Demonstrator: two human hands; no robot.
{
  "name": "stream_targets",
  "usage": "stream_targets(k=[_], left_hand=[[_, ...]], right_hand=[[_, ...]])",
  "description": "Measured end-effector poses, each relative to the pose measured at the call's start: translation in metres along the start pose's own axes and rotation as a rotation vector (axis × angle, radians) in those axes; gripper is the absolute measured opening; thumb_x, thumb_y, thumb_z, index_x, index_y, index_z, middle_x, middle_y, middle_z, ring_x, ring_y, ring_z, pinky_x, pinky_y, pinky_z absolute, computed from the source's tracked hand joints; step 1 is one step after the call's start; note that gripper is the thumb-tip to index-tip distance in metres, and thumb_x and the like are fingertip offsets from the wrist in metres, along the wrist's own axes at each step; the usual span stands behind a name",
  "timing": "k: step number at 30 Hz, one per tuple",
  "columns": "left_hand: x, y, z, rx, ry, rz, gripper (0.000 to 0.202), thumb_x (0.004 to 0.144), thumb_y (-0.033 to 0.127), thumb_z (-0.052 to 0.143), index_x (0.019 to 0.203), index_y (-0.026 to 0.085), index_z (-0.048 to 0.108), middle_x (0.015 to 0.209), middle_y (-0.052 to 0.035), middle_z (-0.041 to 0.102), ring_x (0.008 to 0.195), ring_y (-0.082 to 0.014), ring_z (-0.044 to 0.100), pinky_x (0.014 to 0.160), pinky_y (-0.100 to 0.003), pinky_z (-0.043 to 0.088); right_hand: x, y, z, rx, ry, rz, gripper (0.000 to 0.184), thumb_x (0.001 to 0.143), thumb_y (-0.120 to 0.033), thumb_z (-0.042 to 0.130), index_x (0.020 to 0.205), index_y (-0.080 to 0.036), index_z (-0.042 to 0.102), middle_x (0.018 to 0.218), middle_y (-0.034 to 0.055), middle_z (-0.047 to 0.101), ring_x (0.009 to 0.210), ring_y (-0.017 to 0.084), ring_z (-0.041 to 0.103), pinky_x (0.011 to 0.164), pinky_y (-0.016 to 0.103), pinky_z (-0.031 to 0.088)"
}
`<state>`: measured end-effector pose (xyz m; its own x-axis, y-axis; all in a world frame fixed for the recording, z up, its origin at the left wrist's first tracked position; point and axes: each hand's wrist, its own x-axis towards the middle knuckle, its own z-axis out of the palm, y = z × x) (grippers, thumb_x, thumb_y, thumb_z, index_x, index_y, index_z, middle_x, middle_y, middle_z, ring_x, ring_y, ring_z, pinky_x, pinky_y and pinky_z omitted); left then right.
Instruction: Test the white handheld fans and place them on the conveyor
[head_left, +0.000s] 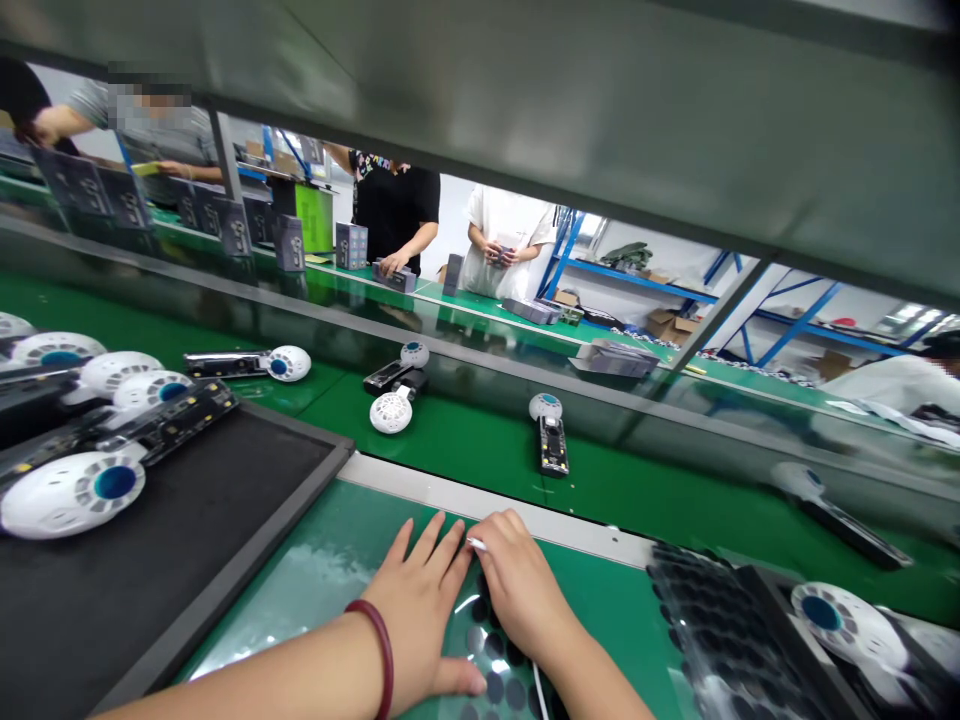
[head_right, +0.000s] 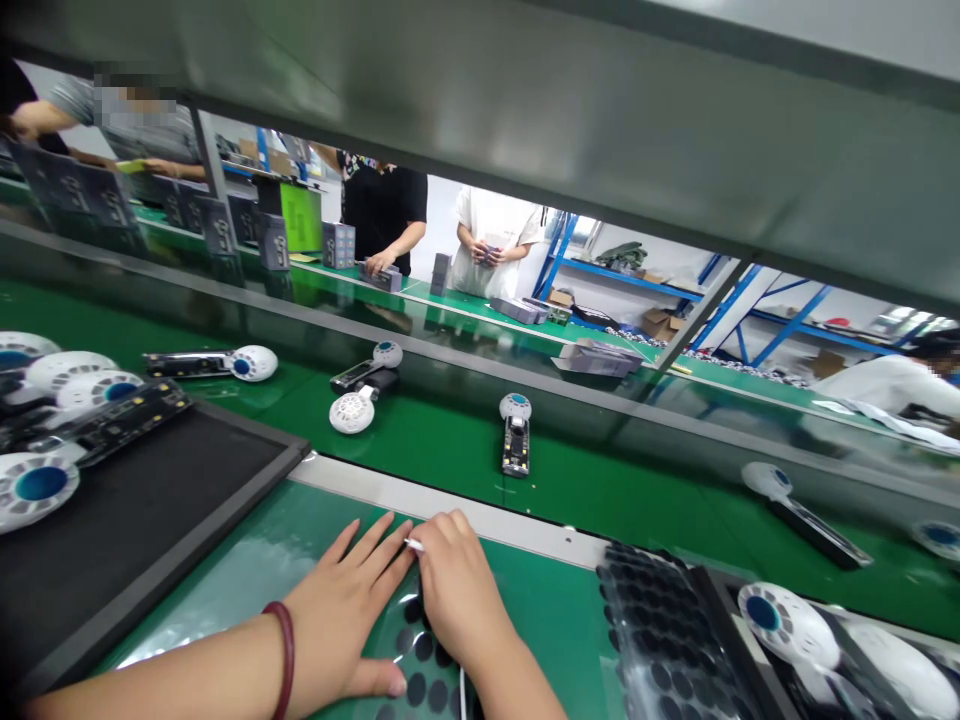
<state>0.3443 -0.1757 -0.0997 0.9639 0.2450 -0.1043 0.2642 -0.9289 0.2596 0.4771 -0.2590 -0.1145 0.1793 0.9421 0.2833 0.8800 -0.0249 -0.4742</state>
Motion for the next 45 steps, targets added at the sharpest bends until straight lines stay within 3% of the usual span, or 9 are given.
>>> stream_targets(k=[9, 14, 18, 22, 26, 29, 37, 41, 45], left_hand=[[-0.001, 0.003, -0.005, -0.022, -0.017, -0.014, 0.099, 0.058, 0.076, 0.035, 0.13, 0.008, 0.027, 0.138, -0.0195, 0.021, 0.128, -0.0361, 0.009, 0.099, -0.058, 0.008], [-0.001, -0.001, -0.022, -0.173, 0.032, 0.025, 0.086, 0.06, 0.071, 0.043, 0.123, 0.013, 0.043, 0.133, -0.0192, 0.036, 0.124, -0.0373, 0.025, 0.098, -0.056, 0.019], [0.022, -0.033, -0.052, -0.208, 0.244, -0.081, 0.04, 0.079, 0.045, 0.042, 0.103, 0.016, 0.057, 0.11, -0.0097, 0.057, 0.103, -0.0206, 0.051, 0.09, -0.032, 0.039], [0.058, -0.08, -0.067, -0.14, 0.508, -0.3, 0.044, 0.079, 0.031, 0.049, 0.118, 0.013, 0.039, 0.129, -0.013, 0.034, 0.118, -0.0287, 0.032, 0.095, -0.049, 0.028], [0.082, -0.101, -0.06, -0.157, 0.491, -0.26, 0.044, 0.078, 0.028, 0.054, 0.119, 0.02, 0.04, 0.13, -0.0089, 0.035, 0.111, -0.0273, 0.041, 0.087, -0.049, 0.038], [0.088, -0.096, -0.063, -0.194, 0.489, -0.187, 0.036, 0.08, 0.028, 0.052, 0.114, 0.018, 0.046, 0.117, -0.0078, 0.048, 0.096, -0.0211, 0.052, 0.08, -0.042, 0.044], [0.056, -0.056, -0.125, -0.377, 0.678, -0.228, 0.042, 0.079, 0.052, 0.037, 0.102, 0.018, 0.049, 0.092, -0.0044, 0.059, 0.084, -0.0213, 0.055, 0.075, -0.036, 0.041], [0.034, -0.032, -0.115, -0.52, 0.557, -0.24, 0.037, 0.073, 0.054, 0.043, 0.082, 0.02, 0.056, 0.076, -0.0015, 0.061, 0.073, -0.022, 0.057, 0.068, -0.033, 0.042], [0.021, -0.025, -0.095, -0.686, 0.521, -0.196, 0.035, 0.073, 0.05, 0.047, 0.092, 0.02, 0.051, 0.087, -0.0034, 0.058, 0.081, -0.0221, 0.054, 0.074, -0.034, 0.04]], right_hand=[[-0.003, 0.004, -0.005, 0.266, 0.109, 0.099, 0.017, 0.087, -0.017, 0.032, 0.081, -0.022, 0.048, 0.081, 0.0016, 0.05, 0.079, 0.017, 0.047, 0.072, 0.029, 0.037], [-0.003, 0.023, -0.004, 0.5, 0.354, 0.298, 0.022, 0.088, -0.034, 0.028, 0.085, -0.022, 0.045, 0.064, -0.003, 0.042, 0.059, 0.014, 0.044, 0.057, 0.025, 0.037], [0.0, 0.037, -0.002, 0.653, 0.477, 0.451, 0.029, 0.085, -0.045, 0.032, 0.092, -0.02, 0.047, 0.054, -0.0063, 0.037, 0.048, 0.013, 0.041, 0.049, 0.024, 0.036], [0.002, 0.037, -0.004, 0.684, 0.475, 0.516, 0.024, 0.075, -0.041, 0.051, 0.086, -0.02, 0.057, 0.072, 0.0012, 0.055, 0.064, 0.017, 0.051, 0.059, 0.028, 0.041], [0.004, 0.035, -0.007, 0.714, 0.468, 0.524, 0.02, 0.07, -0.034, 0.056, 0.083, -0.019, 0.06, 0.083, 0.0046, 0.06, 0.078, 0.022, 0.055, 0.071, 0.033, 0.042], [0.004, 0.036, -0.006, 0.757, 0.468, 0.51, 0.021, 0.069, -0.03, 0.056, 0.086, -0.019, 0.059, 0.086, 0.0046, 0.061, 0.08, 0.022, 0.057, 0.076, 0.033, 0.042], [0.007, 0.046, -0.001, 0.931, 0.507, 0.546, 0.021, 0.076, -0.015, 0.055, 0.096, -0.014, 0.05, 0.079, -0.0011, 0.055, 0.068, 0.013, 0.058, 0.062, 0.029, 0.046], [0.007, 0.044, -0.004, 0.953, 0.529, 0.556, 0.014, 0.075, -0.009, 0.057, 0.087, -0.015, 0.053, 0.071, -0.0049, 0.052, 0.064, 0.011, 0.054, 0.063, 0.029, 0.046], [0.005, 0.039, -0.008, 0.955, 0.519, 0.538, 0.006, 0.075, -0.011, 0.058, 0.079, -0.014, 0.055, 0.068, -0.0057, 0.053, 0.06, 0.01, 0.053, 0.061, 0.028, 0.045]])
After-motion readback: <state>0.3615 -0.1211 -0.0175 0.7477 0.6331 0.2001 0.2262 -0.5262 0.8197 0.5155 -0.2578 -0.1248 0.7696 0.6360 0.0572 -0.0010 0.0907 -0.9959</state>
